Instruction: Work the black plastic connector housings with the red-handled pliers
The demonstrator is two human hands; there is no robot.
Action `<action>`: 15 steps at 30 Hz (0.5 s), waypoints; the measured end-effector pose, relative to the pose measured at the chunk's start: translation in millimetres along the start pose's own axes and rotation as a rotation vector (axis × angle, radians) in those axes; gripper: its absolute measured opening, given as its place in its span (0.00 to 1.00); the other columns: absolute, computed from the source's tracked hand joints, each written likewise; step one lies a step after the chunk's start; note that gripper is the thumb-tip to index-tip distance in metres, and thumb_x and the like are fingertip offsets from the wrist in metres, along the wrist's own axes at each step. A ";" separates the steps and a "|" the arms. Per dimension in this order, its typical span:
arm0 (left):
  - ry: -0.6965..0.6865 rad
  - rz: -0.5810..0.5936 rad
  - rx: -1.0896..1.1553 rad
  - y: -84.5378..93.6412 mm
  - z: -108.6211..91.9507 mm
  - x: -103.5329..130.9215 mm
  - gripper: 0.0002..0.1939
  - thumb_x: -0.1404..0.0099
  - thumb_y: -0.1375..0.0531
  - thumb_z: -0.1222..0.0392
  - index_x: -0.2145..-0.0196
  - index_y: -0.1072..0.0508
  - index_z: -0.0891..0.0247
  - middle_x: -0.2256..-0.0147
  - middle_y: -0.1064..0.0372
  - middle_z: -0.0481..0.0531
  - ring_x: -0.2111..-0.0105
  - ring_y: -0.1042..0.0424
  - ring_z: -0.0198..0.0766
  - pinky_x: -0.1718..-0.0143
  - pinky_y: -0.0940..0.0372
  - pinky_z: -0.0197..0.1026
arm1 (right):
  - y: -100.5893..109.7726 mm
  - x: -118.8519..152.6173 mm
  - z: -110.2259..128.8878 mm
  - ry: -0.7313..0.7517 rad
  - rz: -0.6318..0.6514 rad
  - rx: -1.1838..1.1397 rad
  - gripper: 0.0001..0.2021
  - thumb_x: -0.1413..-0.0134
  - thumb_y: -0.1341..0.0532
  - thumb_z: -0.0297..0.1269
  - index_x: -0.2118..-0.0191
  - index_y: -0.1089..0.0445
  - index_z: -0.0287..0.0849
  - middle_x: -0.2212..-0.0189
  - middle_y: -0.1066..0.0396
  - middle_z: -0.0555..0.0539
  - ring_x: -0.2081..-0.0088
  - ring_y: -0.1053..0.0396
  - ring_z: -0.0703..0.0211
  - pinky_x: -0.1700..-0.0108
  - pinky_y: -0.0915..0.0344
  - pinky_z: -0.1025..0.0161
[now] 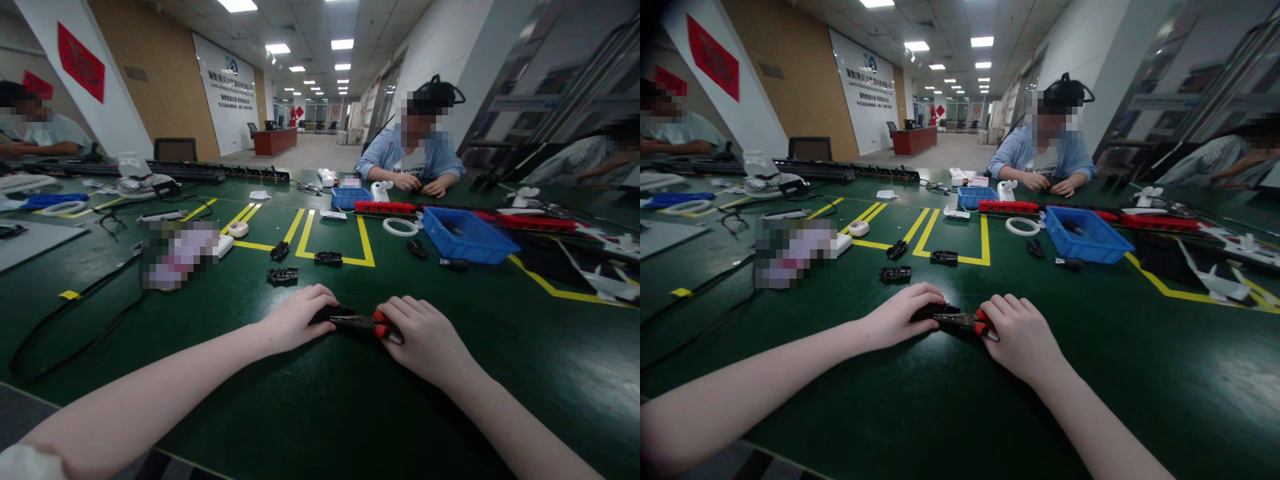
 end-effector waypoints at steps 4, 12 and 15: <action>0.008 0.008 0.011 0.1 0.8 -0.3 0.18 0.34 0.37 0.60 0.48 0.33 0.62 0.49 0.34 0.56 0.51 0.32 0.45 0.48 0.34 0.50 | -0.3 0.5 -0.7 0.002 -0.013 -0.005 0.10 0.52 0.39 0.29 0.60 0.29 0.40 0.63 0.27 0.44 0.63 0.31 0.52 0.62 0.37 0.58; -0.003 0.006 0.021 0.1 0.6 -0.6 0.18 0.34 0.37 0.61 0.47 0.32 0.61 0.49 0.34 0.56 0.50 0.33 0.45 0.47 0.35 0.49 | 2.6 0.0 0.2 0.009 -0.018 0.016 0.11 0.51 0.39 0.28 0.60 0.28 0.40 0.63 0.27 0.44 0.62 0.31 0.52 0.62 0.36 0.57; -0.002 0.004 0.018 0.6 0.0 -0.6 0.18 0.34 0.37 0.60 0.47 0.32 0.61 0.50 0.33 0.56 0.50 0.33 0.45 0.47 0.35 0.50 | 4.2 -0.3 0.5 0.018 -0.025 0.027 0.11 0.51 0.39 0.29 0.59 0.28 0.40 0.63 0.26 0.44 0.62 0.31 0.51 0.62 0.36 0.57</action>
Point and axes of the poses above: each hand's wrist, its own x-axis away from the middle knuckle, its own y-axis out of the back of the hand, z = x × y, the point moved 6 cm from there along -x, towards the middle knuckle
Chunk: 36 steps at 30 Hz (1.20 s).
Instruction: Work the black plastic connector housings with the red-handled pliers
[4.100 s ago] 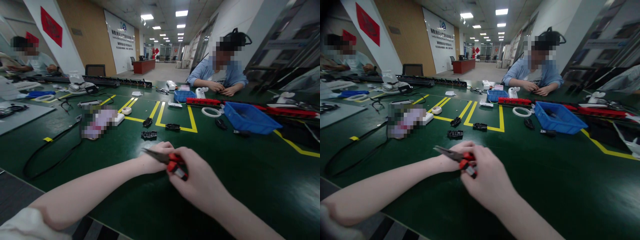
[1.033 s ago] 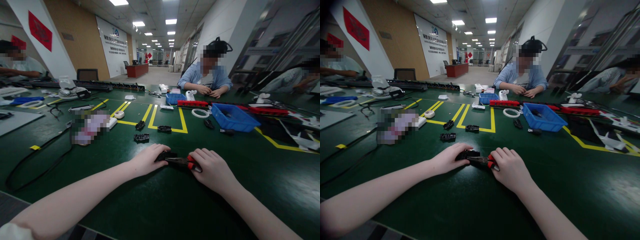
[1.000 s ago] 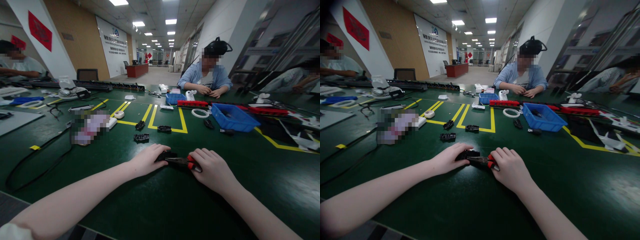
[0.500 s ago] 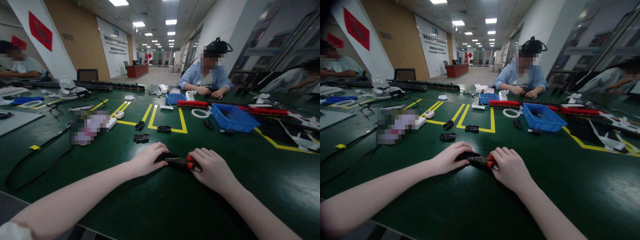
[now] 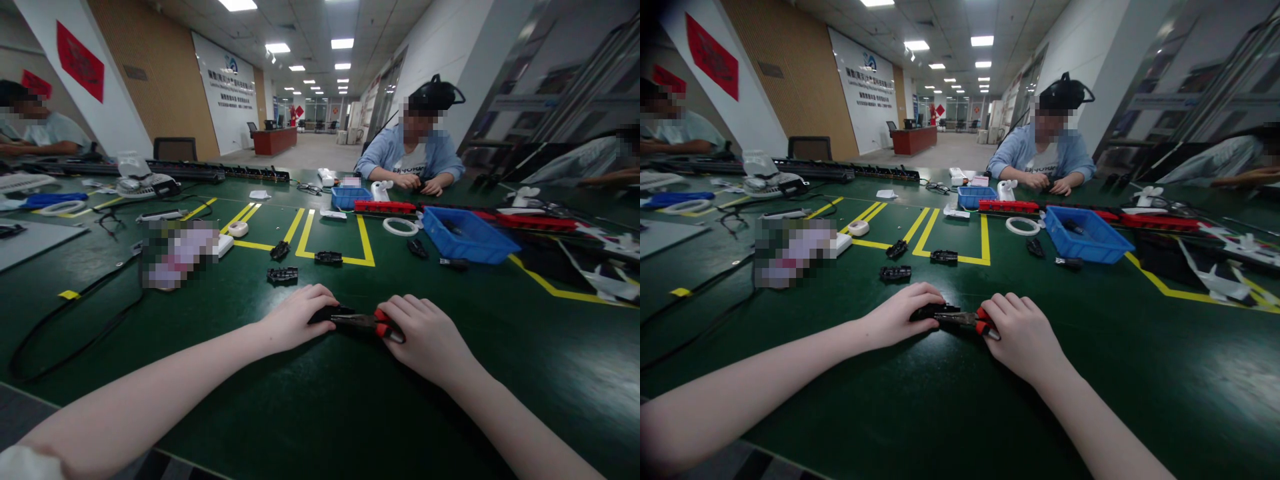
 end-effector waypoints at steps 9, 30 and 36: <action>0.003 0.003 -0.011 1.3 -2.1 0.8 0.18 0.34 0.37 0.61 0.47 0.31 0.62 0.50 0.34 0.56 0.50 0.33 0.46 0.47 0.35 0.51 | 1.3 -0.5 0.9 0.008 0.002 0.027 0.12 0.51 0.39 0.28 0.58 0.28 0.38 0.62 0.26 0.42 0.61 0.31 0.50 0.61 0.36 0.56; 0.025 0.023 0.095 -1.0 0.8 1.4 0.20 0.33 0.38 0.63 0.44 0.32 0.63 0.49 0.36 0.57 0.51 0.30 0.44 0.46 0.33 0.48 | 0.2 2.5 -2.0 0.010 0.002 0.006 0.13 0.51 0.38 0.27 0.57 0.28 0.37 0.61 0.27 0.41 0.61 0.31 0.49 0.60 0.35 0.55; 0.011 0.049 0.059 -1.4 3.4 2.7 0.22 0.32 0.39 0.62 0.42 0.34 0.60 0.48 0.36 0.57 0.49 0.31 0.45 0.45 0.34 0.50 | 2.4 2.6 1.1 0.055 -0.032 0.060 0.14 0.52 0.37 0.27 0.57 0.28 0.35 0.61 0.27 0.40 0.61 0.32 0.49 0.59 0.37 0.56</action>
Point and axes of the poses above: each hand's wrist, its own x-axis away from the middle knuckle, its own y-axis out of the back of the hand, z = x × y, the point moved 6 cm from there along -x, towards the middle knuckle
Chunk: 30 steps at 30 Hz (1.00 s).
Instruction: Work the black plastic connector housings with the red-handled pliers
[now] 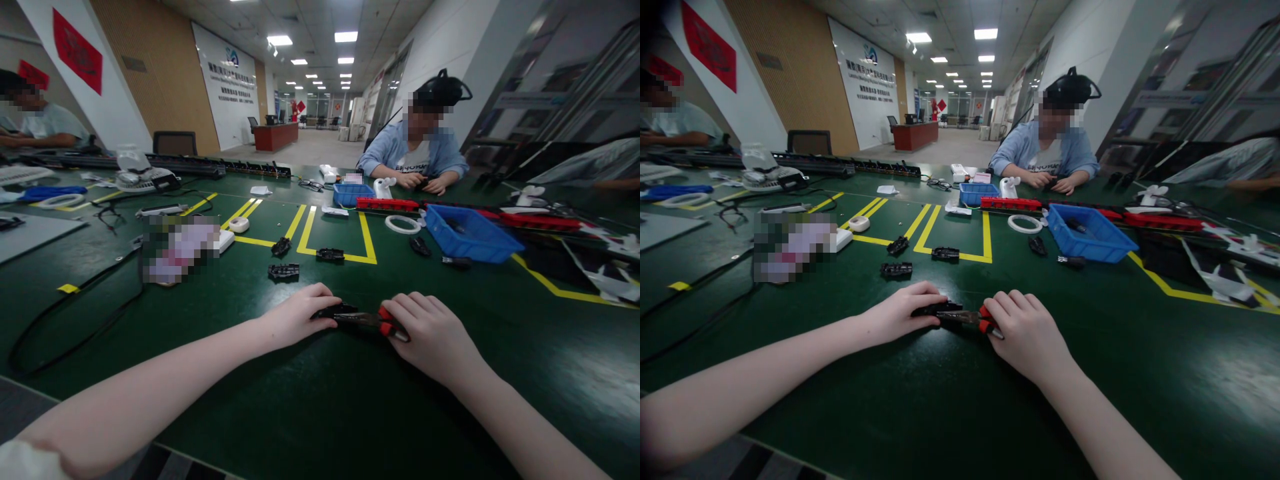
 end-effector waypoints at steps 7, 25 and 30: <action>-0.018 0.003 0.000 -1.7 3.5 -0.9 0.22 0.32 0.39 0.61 0.41 0.34 0.61 0.48 0.35 0.57 0.49 0.31 0.45 0.46 0.34 0.49 | 6.3 0.3 3.5 0.051 -0.083 0.085 0.13 0.51 0.38 0.27 0.58 0.27 0.35 0.62 0.26 0.41 0.61 0.32 0.49 0.60 0.37 0.56; -0.014 -0.015 -0.013 1.5 1.6 -2.2 0.21 0.34 0.37 0.62 0.43 0.32 0.65 0.49 0.34 0.57 0.50 0.30 0.45 0.47 0.33 0.48 | -2.7 -0.6 -3.0 0.007 -0.042 -0.029 0.13 0.53 0.39 0.27 0.58 0.28 0.36 0.62 0.27 0.41 0.62 0.32 0.50 0.62 0.36 0.56; -0.010 -0.025 0.009 1.1 3.5 -2.3 0.21 0.34 0.37 0.62 0.44 0.32 0.63 0.50 0.34 0.56 0.51 0.30 0.44 0.48 0.33 0.47 | -8.7 -3.3 -6.7 -0.070 0.050 -0.140 0.11 0.52 0.40 0.29 0.60 0.28 0.40 0.64 0.27 0.44 0.64 0.31 0.52 0.63 0.35 0.56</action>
Point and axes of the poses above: each hand's wrist, its own x-axis away from the middle knuckle, its own y-axis out of the back of the hand, z = x × y, the point moved 6 cm from there along -x, towards the middle knuckle
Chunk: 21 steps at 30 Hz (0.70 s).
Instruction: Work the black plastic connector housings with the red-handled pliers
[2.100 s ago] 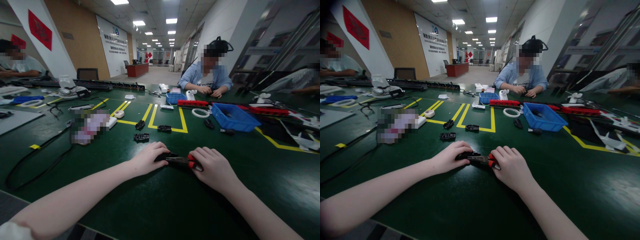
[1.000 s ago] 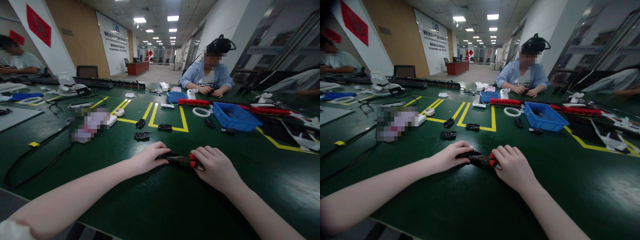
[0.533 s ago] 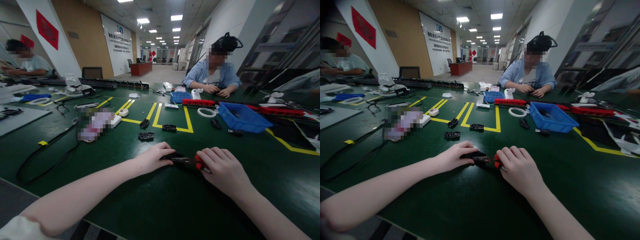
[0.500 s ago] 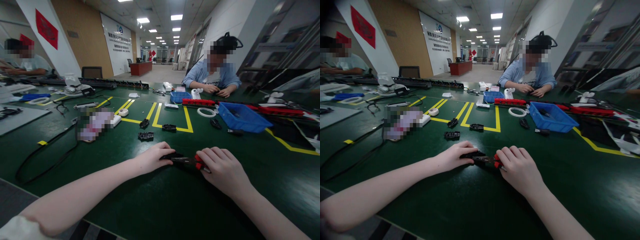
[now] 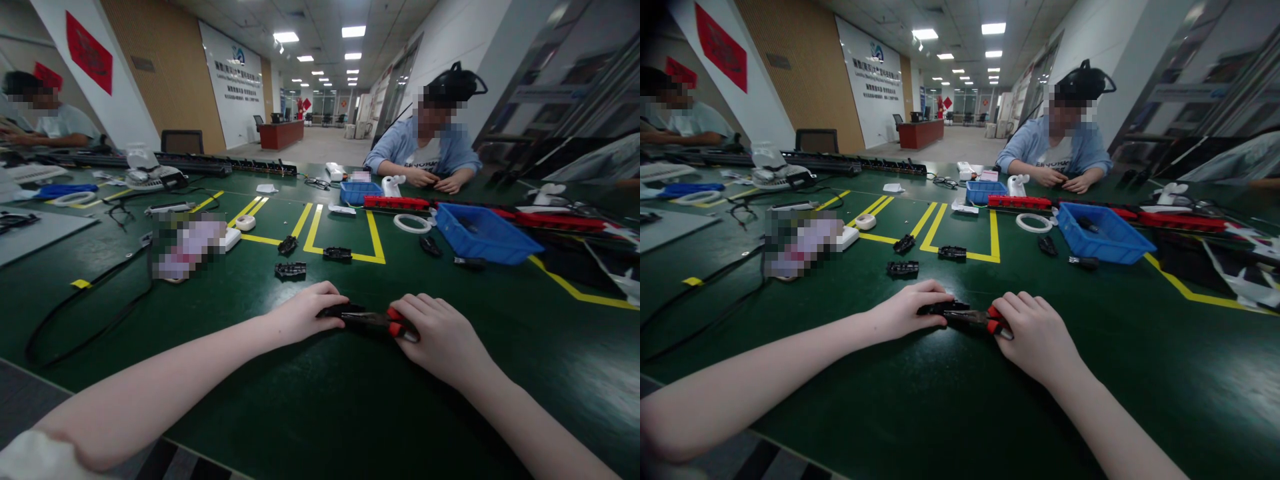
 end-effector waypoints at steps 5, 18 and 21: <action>0.004 -0.004 0.025 -0.8 1.7 -0.3 0.21 0.34 0.37 0.61 0.44 0.32 0.62 0.50 0.34 0.57 0.51 0.30 0.44 0.47 0.34 0.47 | -1.4 -3.5 -1.9 -0.110 0.123 -0.078 0.08 0.51 0.40 0.31 0.63 0.28 0.42 0.67 0.27 0.46 0.65 0.31 0.53 0.64 0.34 0.56; 0.024 -0.008 0.054 -0.5 2.5 -1.3 0.18 0.34 0.37 0.60 0.48 0.31 0.62 0.51 0.35 0.56 0.52 0.30 0.44 0.49 0.33 0.47 | -0.9 -2.0 -1.6 -0.340 0.292 -0.255 0.09 0.50 0.40 0.38 0.62 0.26 0.46 0.67 0.26 0.49 0.67 0.29 0.56 0.68 0.34 0.61; 0.025 -0.013 0.058 0.2 1.3 -1.1 0.17 0.35 0.36 0.61 0.49 0.31 0.62 0.51 0.35 0.56 0.53 0.30 0.44 0.50 0.33 0.47 | 2.3 -2.4 -0.3 -0.330 0.232 -0.265 0.09 0.50 0.41 0.39 0.62 0.26 0.46 0.69 0.26 0.50 0.69 0.29 0.57 0.71 0.35 0.62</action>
Point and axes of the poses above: each hand's wrist, its own x-axis away from the middle knuckle, its own y-axis out of the back of the hand, z = x × y, the point moved 6 cm from there along -x, towards the middle knuckle
